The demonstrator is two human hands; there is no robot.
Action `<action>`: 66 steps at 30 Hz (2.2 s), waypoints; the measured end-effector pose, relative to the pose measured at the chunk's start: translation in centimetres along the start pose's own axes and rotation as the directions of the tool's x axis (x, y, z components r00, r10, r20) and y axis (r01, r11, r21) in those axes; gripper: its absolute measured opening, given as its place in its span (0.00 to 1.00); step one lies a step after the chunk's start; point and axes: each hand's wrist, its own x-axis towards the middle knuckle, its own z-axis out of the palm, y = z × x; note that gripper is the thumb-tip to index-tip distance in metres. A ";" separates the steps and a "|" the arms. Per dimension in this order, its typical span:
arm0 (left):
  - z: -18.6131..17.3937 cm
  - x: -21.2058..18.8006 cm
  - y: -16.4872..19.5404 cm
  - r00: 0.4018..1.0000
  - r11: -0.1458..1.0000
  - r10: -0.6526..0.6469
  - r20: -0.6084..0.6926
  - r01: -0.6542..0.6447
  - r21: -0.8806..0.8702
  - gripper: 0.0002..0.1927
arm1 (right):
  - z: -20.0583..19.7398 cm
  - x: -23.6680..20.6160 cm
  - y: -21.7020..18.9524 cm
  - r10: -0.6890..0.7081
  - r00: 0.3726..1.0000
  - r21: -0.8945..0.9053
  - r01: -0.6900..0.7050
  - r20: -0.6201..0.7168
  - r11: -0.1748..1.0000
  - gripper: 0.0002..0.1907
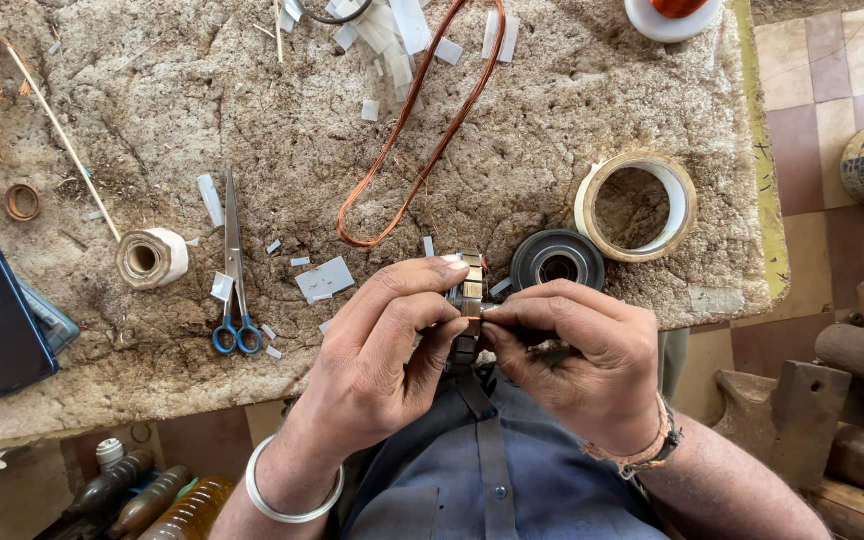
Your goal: The person winds a flat copper wire around a small cylindrical metal component, likely a motor armature, by hand. They carefully wrap the wire in tight, even layers, occasionally adjusting the component's orientation to continue the winding process.
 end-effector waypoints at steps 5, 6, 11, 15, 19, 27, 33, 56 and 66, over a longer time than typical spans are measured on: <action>0.2 -0.2 -0.3 1.000 0.999 -0.022 -0.018 0.022 -0.030 0.08 | 0.1 0.0 0.0 -0.069 0.998 -0.054 0.069 -0.012 0.996 0.10; 0.2 -0.2 -0.3 0.999 0.999 -0.032 -0.026 0.031 -0.037 0.08 | 0.2 0.0 0.0 -0.080 0.997 -0.055 0.079 -0.018 0.995 0.10; -0.1 -0.2 -0.2 0.997 0.996 -0.076 -0.018 0.075 -0.050 0.07 | 0.3 0.4 0.2 -0.154 0.988 -0.117 0.150 -0.022 0.982 0.10; -0.9 -0.1 -0.3 0.998 0.996 -0.056 0.022 0.057 -0.063 0.07 | 0.1 0.3 0.2 -0.123 0.992 -0.086 0.123 0.009 0.989 0.10; -0.8 0.0 -0.3 0.998 0.996 -0.065 0.026 0.067 -0.061 0.07 | -0.1 0.2 0.5 -0.083 0.996 -0.030 0.084 0.021 0.996 0.10; -0.1 0.2 -0.6 0.999 0.996 -0.045 0.022 0.047 -0.079 0.07 | 0.0 0.0 1.6 -0.090 0.996 -0.030 0.090 -0.025 0.996 0.10; -0.3 0.5 -0.6 0.999 0.999 -0.020 0.039 0.022 -0.046 0.08 | 0.0 0.0 1.7 -0.098 0.995 -0.030 0.097 -0.025 0.995 0.11; 1.1 0.2 -0.1 0.998 0.999 -0.045 -0.043 0.044 -0.023 0.08 | 0.0 0.2 1.7 -0.092 0.995 -0.032 0.090 -0.044 0.995 0.10; 0.7 -0.1 -0.7 0.999 0.997 -0.041 -0.003 0.040 -0.072 0.08 | 0.0 0.2 1.8 -0.074 0.997 -0.026 0.073 -0.037 0.997 0.10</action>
